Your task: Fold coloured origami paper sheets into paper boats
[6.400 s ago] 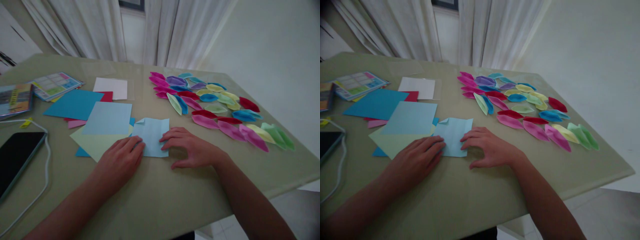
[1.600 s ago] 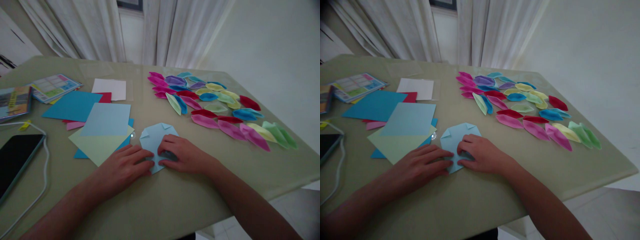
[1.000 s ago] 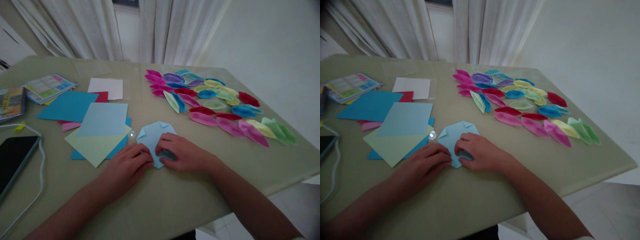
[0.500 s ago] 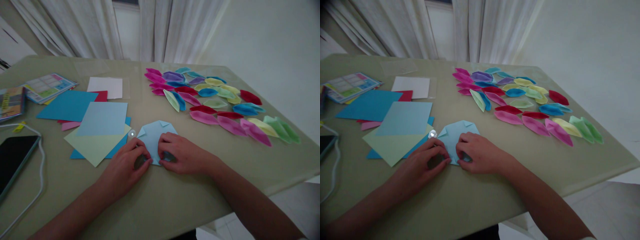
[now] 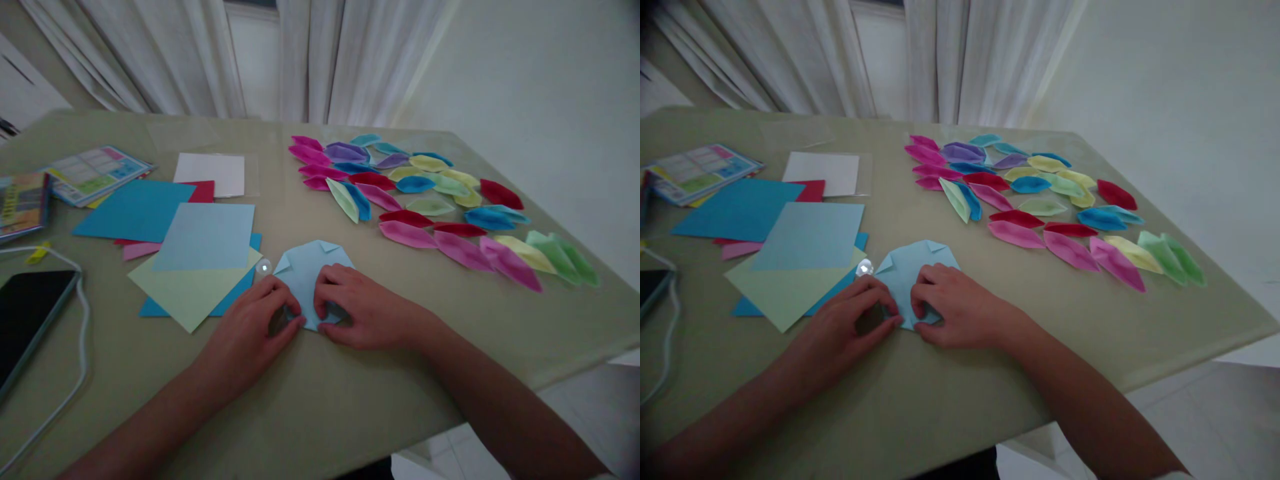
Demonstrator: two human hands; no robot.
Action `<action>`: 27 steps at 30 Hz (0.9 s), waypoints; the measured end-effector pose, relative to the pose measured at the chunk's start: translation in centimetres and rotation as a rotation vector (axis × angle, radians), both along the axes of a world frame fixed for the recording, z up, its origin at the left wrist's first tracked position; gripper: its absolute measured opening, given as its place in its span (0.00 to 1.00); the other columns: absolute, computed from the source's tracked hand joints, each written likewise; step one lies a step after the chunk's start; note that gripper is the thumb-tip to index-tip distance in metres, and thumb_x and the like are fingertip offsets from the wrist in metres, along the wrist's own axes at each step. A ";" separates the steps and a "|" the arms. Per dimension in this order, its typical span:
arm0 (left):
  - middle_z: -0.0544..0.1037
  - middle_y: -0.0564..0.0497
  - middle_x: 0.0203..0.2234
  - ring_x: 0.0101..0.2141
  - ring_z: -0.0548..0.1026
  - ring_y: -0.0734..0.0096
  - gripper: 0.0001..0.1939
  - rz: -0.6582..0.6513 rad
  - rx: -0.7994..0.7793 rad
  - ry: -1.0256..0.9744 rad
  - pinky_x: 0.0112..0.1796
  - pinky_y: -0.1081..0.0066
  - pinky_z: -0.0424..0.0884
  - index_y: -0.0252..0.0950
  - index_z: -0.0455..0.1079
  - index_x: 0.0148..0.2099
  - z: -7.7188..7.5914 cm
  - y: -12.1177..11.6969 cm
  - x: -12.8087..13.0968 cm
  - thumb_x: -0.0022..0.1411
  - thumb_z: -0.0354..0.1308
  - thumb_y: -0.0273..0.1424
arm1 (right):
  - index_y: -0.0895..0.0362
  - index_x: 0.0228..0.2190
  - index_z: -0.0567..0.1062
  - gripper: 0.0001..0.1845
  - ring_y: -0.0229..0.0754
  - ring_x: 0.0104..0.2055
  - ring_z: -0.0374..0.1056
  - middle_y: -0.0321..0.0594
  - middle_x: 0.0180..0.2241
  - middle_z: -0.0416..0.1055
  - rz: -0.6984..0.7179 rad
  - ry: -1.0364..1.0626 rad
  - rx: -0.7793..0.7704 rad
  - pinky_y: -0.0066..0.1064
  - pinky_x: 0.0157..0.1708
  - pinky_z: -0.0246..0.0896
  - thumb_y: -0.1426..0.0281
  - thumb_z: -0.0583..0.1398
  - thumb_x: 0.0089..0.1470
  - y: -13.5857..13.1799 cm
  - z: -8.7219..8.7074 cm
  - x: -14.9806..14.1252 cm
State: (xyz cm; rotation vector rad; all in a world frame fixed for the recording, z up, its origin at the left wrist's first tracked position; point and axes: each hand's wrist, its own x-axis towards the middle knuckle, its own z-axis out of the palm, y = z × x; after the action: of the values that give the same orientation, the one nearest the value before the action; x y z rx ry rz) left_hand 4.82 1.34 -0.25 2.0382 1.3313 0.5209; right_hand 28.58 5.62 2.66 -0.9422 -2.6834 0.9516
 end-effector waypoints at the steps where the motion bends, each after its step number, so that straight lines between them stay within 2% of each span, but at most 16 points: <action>1: 0.74 0.51 0.43 0.43 0.75 0.61 0.02 0.001 -0.003 -0.002 0.47 0.62 0.71 0.41 0.74 0.42 0.0 0.0 0.0 0.69 0.61 0.32 | 0.57 0.38 0.76 0.08 0.46 0.46 0.66 0.41 0.43 0.68 0.001 0.001 0.000 0.37 0.48 0.61 0.73 0.69 0.56 0.0 0.0 0.0; 9: 0.74 0.51 0.43 0.43 0.75 0.61 0.04 -0.016 -0.010 -0.006 0.47 0.62 0.71 0.41 0.75 0.42 0.0 0.0 -0.1 0.71 0.60 0.34 | 0.56 0.37 0.76 0.10 0.47 0.46 0.66 0.41 0.42 0.68 -0.010 -0.011 -0.005 0.38 0.48 0.60 0.68 0.70 0.58 0.0 0.0 -0.1; 20: 0.74 0.50 0.44 0.43 0.75 0.62 0.06 -0.032 0.033 0.012 0.47 0.61 0.71 0.41 0.75 0.42 0.0 -0.2 -0.1 0.73 0.58 0.34 | 0.56 0.39 0.76 0.10 0.47 0.47 0.65 0.42 0.43 0.69 0.001 -0.028 -0.022 0.38 0.48 0.61 0.67 0.70 0.59 0.1 0.2 -0.2; 23: 0.74 0.50 0.43 0.43 0.75 0.62 0.06 -0.024 0.023 0.003 0.46 0.61 0.71 0.41 0.76 0.42 0.1 -0.2 -0.1 0.72 0.58 0.33 | 0.55 0.44 0.77 0.11 0.48 0.49 0.66 0.42 0.45 0.71 0.044 -0.028 -0.021 0.40 0.51 0.60 0.69 0.69 0.60 0.1 0.3 0.1; 27: 0.74 0.50 0.43 0.43 0.75 0.61 0.05 -0.024 0.004 -0.001 0.45 0.61 0.71 0.40 0.76 0.42 0.2 -0.1 0.0 0.72 0.58 0.31 | 0.51 0.49 0.80 0.12 0.47 0.49 0.68 0.41 0.46 0.73 0.172 -0.051 0.030 0.41 0.53 0.57 0.72 0.66 0.64 0.1 0.6 0.7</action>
State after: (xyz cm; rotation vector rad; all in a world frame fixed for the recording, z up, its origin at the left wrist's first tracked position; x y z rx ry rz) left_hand 4.84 1.28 -0.07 2.0539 1.3048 0.5141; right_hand 29.24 5.70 3.23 -0.7495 -2.8511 0.9273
